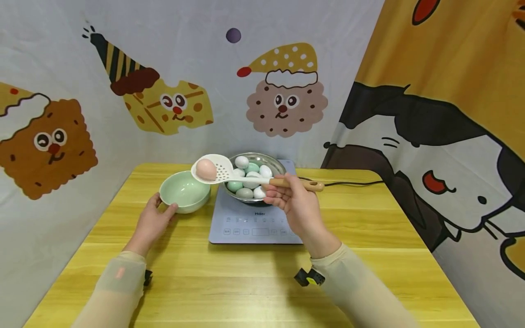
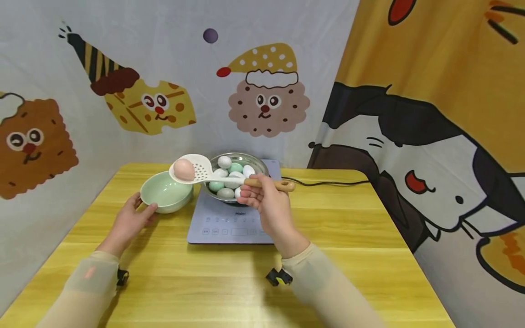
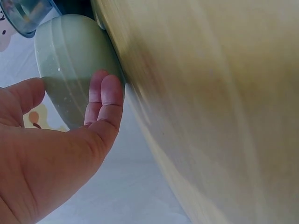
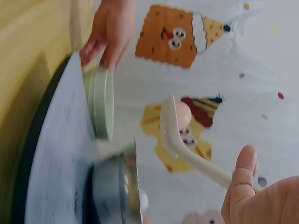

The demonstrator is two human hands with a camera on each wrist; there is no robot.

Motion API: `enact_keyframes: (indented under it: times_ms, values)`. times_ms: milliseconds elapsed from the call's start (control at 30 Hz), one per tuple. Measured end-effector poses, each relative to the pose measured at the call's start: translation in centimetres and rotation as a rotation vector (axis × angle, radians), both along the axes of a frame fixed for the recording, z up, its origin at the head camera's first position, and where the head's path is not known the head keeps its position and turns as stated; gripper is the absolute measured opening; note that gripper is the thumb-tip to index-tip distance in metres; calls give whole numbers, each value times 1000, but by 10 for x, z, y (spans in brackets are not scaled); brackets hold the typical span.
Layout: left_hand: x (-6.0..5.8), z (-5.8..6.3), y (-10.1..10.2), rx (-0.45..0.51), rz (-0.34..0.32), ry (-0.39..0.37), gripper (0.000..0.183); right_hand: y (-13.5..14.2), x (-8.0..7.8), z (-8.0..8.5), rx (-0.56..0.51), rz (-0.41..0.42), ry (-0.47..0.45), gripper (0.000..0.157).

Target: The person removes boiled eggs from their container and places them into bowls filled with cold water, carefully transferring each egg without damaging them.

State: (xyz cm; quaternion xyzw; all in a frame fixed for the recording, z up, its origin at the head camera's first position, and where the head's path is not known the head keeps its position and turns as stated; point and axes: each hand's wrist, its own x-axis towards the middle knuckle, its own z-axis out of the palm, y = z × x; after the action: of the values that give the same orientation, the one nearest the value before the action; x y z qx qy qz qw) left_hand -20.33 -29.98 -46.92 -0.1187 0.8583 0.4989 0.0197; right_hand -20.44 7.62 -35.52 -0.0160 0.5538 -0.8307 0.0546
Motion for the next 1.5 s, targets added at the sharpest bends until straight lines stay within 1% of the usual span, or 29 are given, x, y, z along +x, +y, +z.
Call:
enact_keyframes:
  times_ms: [167,300,433,500,700,867,1000,1067,1100,1200,1267,1300,1333,1367,1400,1500]
  values:
    - [-3,-2,1,14,-5,5,92,-30,6,-6,-22,14,-17,46]
    - [-4,-2,1,27,-7,9,91,-48,11,-14,-17,35,-26,49]
    - [-6,-1,3,32,6,12,90,-63,13,-24,9,55,-37,47]
    - [-7,0,5,33,17,15,89,-70,13,-29,22,49,-43,46]
    - [-8,0,6,39,32,16,85,-90,12,-44,61,8,26,44]
    - [-8,0,6,49,21,10,86,-98,14,-57,178,10,107,45]
    - [-8,-1,5,46,10,-3,87,-96,19,-63,306,50,222,48]
    - [-8,0,6,45,10,-7,87,-95,23,-66,394,66,314,47]
    - [-8,0,6,44,11,-9,87,-94,24,-68,451,65,380,46]
    - [-8,0,6,37,13,-6,87,-94,27,-70,621,21,581,43]
    - [-7,0,6,27,12,-2,87,-95,28,-70,692,-25,683,41]
    - [-7,0,5,23,11,-1,87,-95,28,-71,712,-53,723,40]
    - [-7,0,5,23,9,0,87,-94,29,-69,710,-62,731,40]
    - [-6,0,4,25,8,-2,87,-93,29,-67,682,-58,728,39]
    - [-6,0,4,28,7,-2,88,-91,30,-64,639,-44,703,39]
    - [-5,0,4,49,6,-6,88,-79,31,-48,444,11,573,40]
